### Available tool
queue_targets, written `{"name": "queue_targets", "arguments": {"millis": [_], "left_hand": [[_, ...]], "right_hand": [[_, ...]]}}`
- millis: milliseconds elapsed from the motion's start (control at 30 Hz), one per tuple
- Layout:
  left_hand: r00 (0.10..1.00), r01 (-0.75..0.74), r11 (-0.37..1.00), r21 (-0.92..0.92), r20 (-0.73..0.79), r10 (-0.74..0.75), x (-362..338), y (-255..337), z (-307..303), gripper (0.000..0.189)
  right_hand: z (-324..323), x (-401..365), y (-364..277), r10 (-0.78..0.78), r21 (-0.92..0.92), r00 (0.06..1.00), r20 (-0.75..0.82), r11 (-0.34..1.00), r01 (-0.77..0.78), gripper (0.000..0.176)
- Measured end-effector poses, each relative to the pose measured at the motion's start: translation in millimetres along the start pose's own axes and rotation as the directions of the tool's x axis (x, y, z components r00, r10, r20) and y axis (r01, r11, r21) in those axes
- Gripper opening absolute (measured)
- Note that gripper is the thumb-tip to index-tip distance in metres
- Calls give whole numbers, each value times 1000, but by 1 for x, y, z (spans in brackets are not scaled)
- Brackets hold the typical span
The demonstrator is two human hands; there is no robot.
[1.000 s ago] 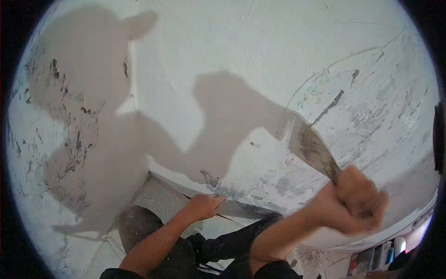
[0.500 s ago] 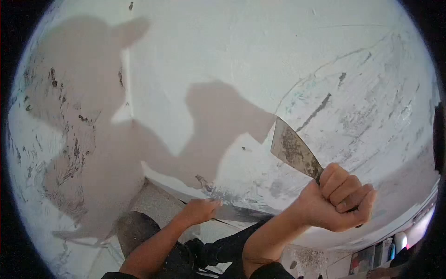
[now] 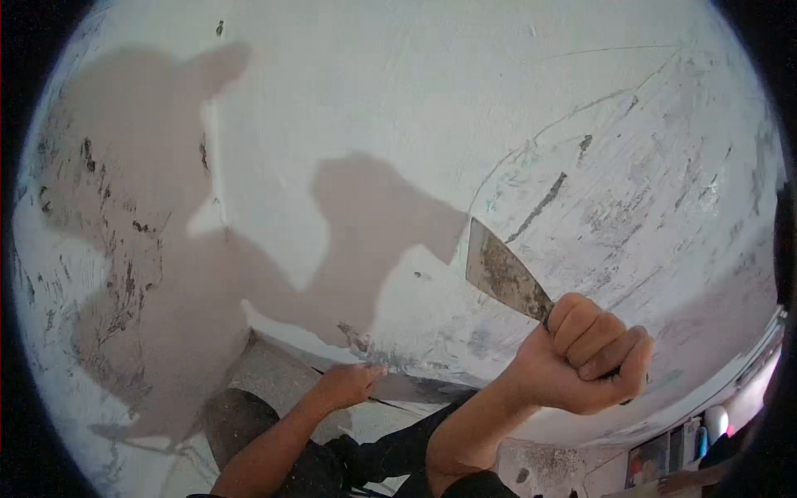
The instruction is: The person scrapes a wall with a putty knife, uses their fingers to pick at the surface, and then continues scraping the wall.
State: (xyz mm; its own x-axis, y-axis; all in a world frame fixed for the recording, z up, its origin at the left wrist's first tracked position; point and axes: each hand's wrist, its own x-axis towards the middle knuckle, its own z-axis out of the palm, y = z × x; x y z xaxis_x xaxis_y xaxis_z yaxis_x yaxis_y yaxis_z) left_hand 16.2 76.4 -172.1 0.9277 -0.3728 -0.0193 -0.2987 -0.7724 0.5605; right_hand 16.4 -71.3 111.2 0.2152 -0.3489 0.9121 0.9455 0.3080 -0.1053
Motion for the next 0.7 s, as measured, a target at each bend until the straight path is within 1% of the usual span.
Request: {"name": "queue_targets", "arguments": {"millis": [33,67,100,133,167,200,233,267,300,400,433,467,533,567,600,633,667,700], "left_hand": [[1000,-3,1000,3,2,3,-2,1,3,33],[999,-26,999,-39,-44,24,-4,0,5,34],[994,-48,996,-82,-100,39,-3,-1,4,34],[993,-46,995,-87,-108,36,-3,-2,3,34],[993,-50,997,-61,-106,43,-3,-3,3,34],[994,-57,998,-34,-98,54,-3,-2,3,35],[993,-61,998,-34,-99,57,-1,0,4,35],[998,-35,999,-23,-45,34,-1,1,5,35],[1000,-5,1000,-8,-2,5,0,0,3,35],[999,-9,999,-47,-47,7,-2,0,4,37],[999,-18,999,-45,-39,16,-1,-1,7,37],[999,-21,999,-25,-41,20,2,-4,10,37],[998,-17,1000,-4,-53,17,2,-4,8,38],[998,-25,1000,-3,-62,25,0,-3,5,37],[997,-31,1000,-4,-66,31,-2,-2,4,37],[981,-109,994,-27,-165,103,-3,-8,10,36],[982,-107,994,-29,-159,101,-5,-5,7,36],[988,-83,996,-19,-130,80,-6,0,0,35]], "right_hand": [[6,-1,-5,-50,-159,992,-112,987,32,42],[6,-2,-5,-54,-154,992,-113,987,36,42],[5,-2,-4,-143,-262,963,-229,962,80,41],[4,-3,-2,-236,-376,915,-329,921,102,41],[-3,-6,9,-1,-13,986,-166,1000,-1,41],[-3,-5,5,-4,-22,986,-166,1000,0,41],[1,-3,0,-14,-68,990,-142,998,5,42],[4,-3,-2,-20,-113,993,-118,994,6,44],[7,-3,1,-20,-103,993,-114,995,8,44],[7,-2,8,-14,-88,982,-190,996,-3,43],[7,3,4,27,-32,1000,7,999,-26,44],[6,4,2,18,-33,1000,5,999,-18,44],[4,2,-5,-121,-173,977,-174,981,91,44],[-3,6,-13,-222,-258,953,-207,952,166,45],[-5,13,-19,-217,-250,954,-207,954,163,45],[-5,19,-27,-161,-107,979,-124,983,148,44],[-8,24,-33,-116,31,993,-34,993,117,44],[-13,30,-35,-124,-4,992,19,992,124,44]]}}
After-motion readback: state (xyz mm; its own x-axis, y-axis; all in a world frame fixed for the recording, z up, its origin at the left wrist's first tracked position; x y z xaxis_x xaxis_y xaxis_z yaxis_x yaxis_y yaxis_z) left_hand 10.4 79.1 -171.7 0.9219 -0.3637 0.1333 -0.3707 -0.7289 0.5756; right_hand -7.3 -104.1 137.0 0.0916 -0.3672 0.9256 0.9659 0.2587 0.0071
